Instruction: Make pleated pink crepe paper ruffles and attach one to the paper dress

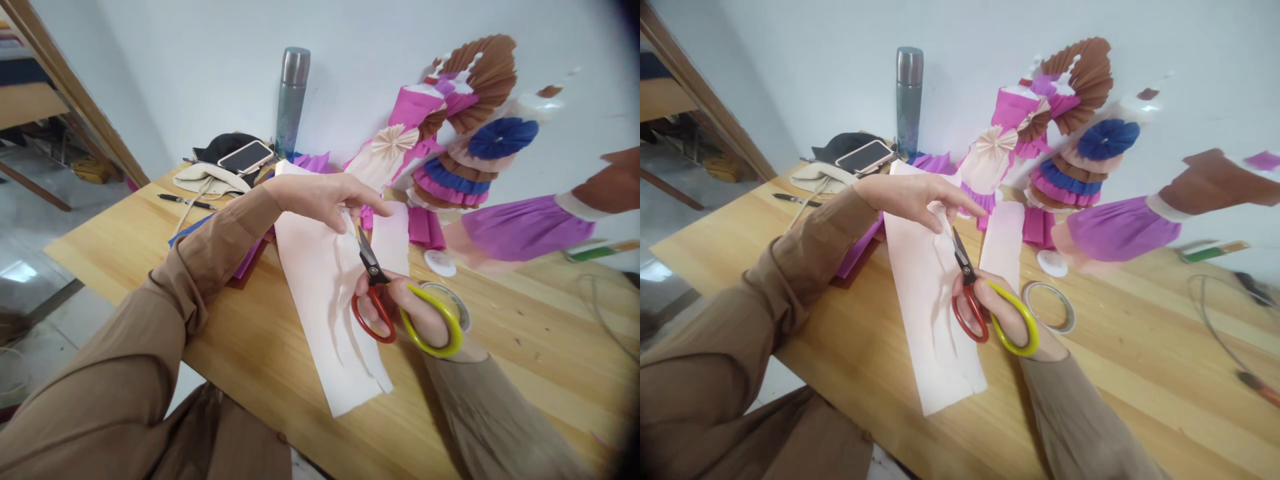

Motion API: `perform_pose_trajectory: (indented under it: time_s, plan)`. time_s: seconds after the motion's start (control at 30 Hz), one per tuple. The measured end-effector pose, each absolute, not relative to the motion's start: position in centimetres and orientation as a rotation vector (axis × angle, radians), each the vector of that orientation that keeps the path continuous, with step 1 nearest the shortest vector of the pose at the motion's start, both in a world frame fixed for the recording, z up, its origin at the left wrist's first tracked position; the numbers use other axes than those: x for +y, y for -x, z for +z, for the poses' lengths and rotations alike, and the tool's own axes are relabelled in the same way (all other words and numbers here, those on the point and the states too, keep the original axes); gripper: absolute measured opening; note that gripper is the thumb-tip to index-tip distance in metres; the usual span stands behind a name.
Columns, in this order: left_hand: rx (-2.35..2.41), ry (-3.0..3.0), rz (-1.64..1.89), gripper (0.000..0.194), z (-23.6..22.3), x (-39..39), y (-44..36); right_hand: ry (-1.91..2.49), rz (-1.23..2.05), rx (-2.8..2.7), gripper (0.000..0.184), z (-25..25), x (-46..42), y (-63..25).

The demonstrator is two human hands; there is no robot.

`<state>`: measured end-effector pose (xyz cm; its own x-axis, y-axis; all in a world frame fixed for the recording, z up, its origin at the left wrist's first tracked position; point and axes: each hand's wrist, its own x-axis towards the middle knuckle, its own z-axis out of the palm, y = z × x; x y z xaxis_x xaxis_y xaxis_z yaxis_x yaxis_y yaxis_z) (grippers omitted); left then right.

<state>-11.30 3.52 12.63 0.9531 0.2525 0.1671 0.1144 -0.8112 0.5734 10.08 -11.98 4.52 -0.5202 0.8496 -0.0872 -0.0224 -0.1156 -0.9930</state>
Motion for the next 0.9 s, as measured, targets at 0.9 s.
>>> perform_pose_trajectory:
  time_s: [0.9]
  plan:
    - [0.223, -2.574, 0.317, 0.073, 12.2, 3.0, 10.8, 0.882, 1.745, -1.414, 0.054, 3.4, -12.0, -9.3]
